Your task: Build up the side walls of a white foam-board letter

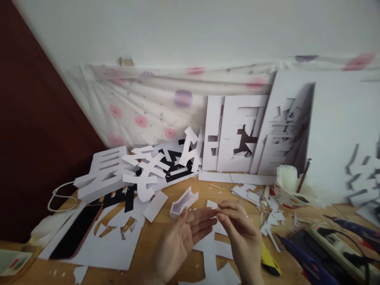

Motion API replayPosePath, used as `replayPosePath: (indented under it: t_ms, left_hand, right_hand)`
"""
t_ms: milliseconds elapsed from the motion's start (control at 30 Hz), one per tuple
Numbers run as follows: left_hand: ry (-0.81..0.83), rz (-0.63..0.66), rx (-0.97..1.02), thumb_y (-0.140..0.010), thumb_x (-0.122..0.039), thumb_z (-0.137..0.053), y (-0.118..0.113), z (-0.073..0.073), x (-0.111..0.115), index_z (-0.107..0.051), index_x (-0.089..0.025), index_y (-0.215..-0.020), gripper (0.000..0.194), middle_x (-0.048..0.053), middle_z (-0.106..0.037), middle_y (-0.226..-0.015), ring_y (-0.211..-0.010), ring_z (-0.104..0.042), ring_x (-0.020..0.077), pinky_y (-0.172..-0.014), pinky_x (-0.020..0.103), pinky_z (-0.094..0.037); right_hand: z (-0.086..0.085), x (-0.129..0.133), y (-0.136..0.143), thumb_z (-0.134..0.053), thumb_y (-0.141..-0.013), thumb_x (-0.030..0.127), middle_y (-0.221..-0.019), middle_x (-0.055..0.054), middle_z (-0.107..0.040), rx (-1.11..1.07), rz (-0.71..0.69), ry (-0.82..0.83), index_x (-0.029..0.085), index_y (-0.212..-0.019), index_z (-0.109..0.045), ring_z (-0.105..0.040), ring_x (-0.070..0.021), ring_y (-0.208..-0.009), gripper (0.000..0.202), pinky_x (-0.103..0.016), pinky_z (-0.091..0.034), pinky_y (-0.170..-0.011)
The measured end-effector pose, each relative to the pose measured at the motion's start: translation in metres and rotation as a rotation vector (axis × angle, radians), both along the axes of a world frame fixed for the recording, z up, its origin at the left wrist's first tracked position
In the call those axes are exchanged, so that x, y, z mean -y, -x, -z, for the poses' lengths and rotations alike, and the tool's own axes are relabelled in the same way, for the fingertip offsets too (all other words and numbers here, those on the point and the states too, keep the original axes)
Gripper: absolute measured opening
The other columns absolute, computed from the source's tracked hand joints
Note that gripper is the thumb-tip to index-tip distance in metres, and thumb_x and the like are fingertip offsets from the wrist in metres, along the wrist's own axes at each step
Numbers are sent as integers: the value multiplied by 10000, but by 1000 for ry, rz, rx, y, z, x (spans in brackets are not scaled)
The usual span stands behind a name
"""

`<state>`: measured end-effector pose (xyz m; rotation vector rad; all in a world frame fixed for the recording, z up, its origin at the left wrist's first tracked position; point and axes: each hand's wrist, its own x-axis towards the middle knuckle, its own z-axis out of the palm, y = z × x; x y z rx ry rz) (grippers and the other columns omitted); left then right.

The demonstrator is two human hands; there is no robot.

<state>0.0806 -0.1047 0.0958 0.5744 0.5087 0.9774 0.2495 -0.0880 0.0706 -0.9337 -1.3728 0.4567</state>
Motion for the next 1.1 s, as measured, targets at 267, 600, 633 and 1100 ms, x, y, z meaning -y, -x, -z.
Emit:
replayPosePath:
  t_ms: [267,600,633,1100]
  left_hand:
    - [-40,-68,-18,-825,-518,-758,-13,-6,6,-783,-229,-1147,433,104,-705,-1318,-1331,-570,315,-1209,464,-350]
    - [-80,-174,-218,-806,-537,-772,-32,-3,8,-813,-217,-1039,397,132,-772,-1158,-1162,-690,315,-1140,496,-445]
    - [-91,-173,-245,-809,-534,-771,-34,-3,8,-814,-217,-1037,393,133,-775,-1150,-1150,-696,314,-1123,490,-464]
    - [-172,145,-400,-764,-346,-857,-36,-10,-1,-718,-298,-1246,504,100,-735,-1265,-1149,-698,271,-1073,449,-486]
  right_hand:
    - [-5,10,1,-696,-905,221,-1198,-70,-660,313,179,-125,296,-1045,-716,-597,-224,-1035,161,-383,-524,-825]
    - [-16,19,-10,-689,-922,315,-915,-24,-682,9,38,-8,303,-836,-723,-657,-199,-889,94,-345,-537,-786]
    - [-17,19,-12,-698,-915,330,-894,-23,-682,-22,14,-1,303,-824,-732,-661,-192,-865,101,-330,-546,-765]
    - [-11,27,-52,-732,-886,410,-812,-26,-778,-450,-3,202,297,-823,-765,-732,-162,-749,133,-250,-595,-686]
